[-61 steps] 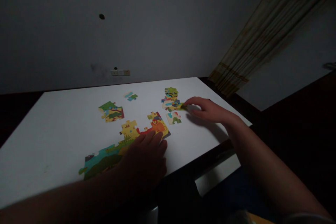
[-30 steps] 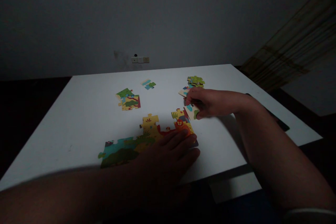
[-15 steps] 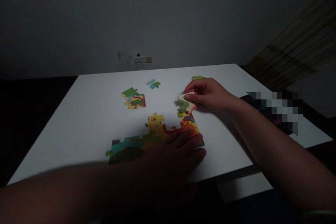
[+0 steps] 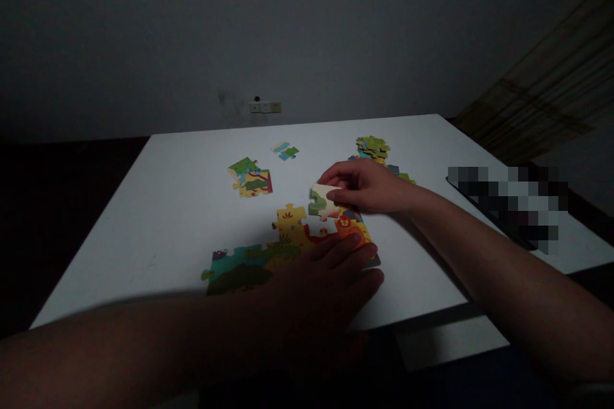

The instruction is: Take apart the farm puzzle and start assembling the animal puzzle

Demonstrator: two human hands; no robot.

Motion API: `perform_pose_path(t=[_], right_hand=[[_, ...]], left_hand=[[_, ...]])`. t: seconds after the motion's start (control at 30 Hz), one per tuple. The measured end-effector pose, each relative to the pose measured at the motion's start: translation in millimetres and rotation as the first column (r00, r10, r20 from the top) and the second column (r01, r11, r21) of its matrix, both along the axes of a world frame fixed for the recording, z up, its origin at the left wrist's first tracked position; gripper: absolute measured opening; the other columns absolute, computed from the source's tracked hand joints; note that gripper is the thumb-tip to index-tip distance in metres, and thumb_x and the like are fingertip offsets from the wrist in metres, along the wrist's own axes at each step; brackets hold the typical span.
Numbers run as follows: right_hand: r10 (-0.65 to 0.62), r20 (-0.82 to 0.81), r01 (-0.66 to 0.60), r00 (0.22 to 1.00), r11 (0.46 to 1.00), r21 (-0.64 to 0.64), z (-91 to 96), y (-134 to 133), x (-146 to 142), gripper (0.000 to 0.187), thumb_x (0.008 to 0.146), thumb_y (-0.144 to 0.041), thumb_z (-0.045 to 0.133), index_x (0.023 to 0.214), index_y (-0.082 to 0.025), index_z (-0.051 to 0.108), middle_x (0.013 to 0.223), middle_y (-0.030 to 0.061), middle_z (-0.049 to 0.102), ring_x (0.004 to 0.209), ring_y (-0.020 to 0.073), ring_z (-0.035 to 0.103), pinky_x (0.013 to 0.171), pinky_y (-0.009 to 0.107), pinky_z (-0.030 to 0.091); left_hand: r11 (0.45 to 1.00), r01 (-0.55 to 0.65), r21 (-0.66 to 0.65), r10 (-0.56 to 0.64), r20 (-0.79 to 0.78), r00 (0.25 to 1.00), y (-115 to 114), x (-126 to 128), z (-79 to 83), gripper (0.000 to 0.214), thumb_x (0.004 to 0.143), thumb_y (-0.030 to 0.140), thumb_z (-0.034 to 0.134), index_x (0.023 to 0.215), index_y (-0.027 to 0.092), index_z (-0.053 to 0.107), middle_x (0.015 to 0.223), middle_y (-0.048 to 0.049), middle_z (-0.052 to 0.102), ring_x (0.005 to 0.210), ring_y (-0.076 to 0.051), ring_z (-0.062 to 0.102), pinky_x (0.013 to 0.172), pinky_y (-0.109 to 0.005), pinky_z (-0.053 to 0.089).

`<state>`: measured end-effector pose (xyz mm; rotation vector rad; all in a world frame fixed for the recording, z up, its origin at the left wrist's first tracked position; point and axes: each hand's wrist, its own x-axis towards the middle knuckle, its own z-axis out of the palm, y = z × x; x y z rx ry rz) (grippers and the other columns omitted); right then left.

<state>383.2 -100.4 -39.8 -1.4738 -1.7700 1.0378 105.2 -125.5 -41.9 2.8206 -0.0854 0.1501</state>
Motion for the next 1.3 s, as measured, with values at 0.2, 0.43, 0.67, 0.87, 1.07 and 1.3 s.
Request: perform_pose_path(t=[0.2,0.43,0.67,0.87,1.07,1.3], right_hand=[[-0.046,0.096,0.035,0.994,0.992,0.120,-0.5,1,-3,0.031,0.099,-0.043,0.081,0.126,-0.028,0.083,0.101,0.0044,0.083,0.089,0.0256,0.075,0.080,0.041,0.060],[-0.334,0.368,0.157,0.868,0.887,0.434,7.3,11,6,0.038,0.106,-0.043,0.067,0.135,-0.025,0.083,0.135,0.0142,0.084,0.123,0.0391,0.073,0.113,0.058,0.052],[-0.279,0.483,0.147,0.830,0.945,0.292,24.8,-1,79,0.033,0.097,-0.049,0.079,0.121,-0.028,0.088,0.124,0.0126,0.083,0.124,0.0428,0.068,0.118,0.060,0.048],[-0.083,0.504,-0.008,0.859,0.984,0.176,20.2,-2,79,0.051,0.085,-0.051,0.092,0.130,-0.028,0.085,0.133,0.0145,0.077,0.130,0.0426,0.066,0.121,0.059,0.049],[-0.086,0.504,-0.001,0.859,0.986,0.169,17.5,3,60,0.044,0.094,-0.043,0.081,0.132,-0.021,0.083,0.119,0.0123,0.082,0.102,0.0307,0.073,0.097,0.044,0.057],[-0.150,0.481,0.027,0.864,0.967,0.253,18.2,-1,68,0.060,0.089,-0.046,0.089,0.145,-0.025,0.082,0.142,0.0130,0.083,0.124,0.0376,0.077,0.109,0.049,0.059]], left_hand=[[1.000,-0.011,0.000,0.011,-0.002,1.000,0,-1,1.1,0.071,0.108,0.053,0.067,0.166,0.014,0.060,0.182,-0.0168,0.052,0.173,-0.042,0.042,0.143,-0.057,0.040],[1.000,-0.002,-0.023,0.002,-0.033,0.999,1,0,-0.1,0.073,0.109,0.054,0.067,0.169,0.013,0.058,0.184,-0.0195,0.049,0.174,-0.044,0.041,0.141,-0.060,0.042],[0.999,-0.013,-0.035,0.011,-0.046,0.999,1,-2,-1.0,0.074,0.107,0.054,0.071,0.169,0.015,0.058,0.183,-0.0192,0.051,0.174,-0.045,0.041,0.139,-0.060,0.044],[0.999,0.001,-0.053,-0.004,-0.049,0.999,3,-2,-4.0,0.076,0.107,0.054,0.068,0.171,0.014,0.057,0.186,-0.0213,0.046,0.174,-0.047,0.041,0.138,-0.064,0.045],[0.996,0.009,-0.094,-0.018,-0.097,0.995,5,-1,-4.2,0.079,0.107,0.055,0.069,0.173,0.014,0.054,0.187,-0.0212,0.043,0.176,-0.048,0.035,0.141,-0.066,0.039],[0.993,0.024,-0.113,-0.038,-0.120,0.992,6,-1,3.1,0.075,0.111,0.052,0.064,0.174,0.011,0.053,0.189,-0.0226,0.039,0.177,-0.047,0.032,0.144,-0.065,0.034]])
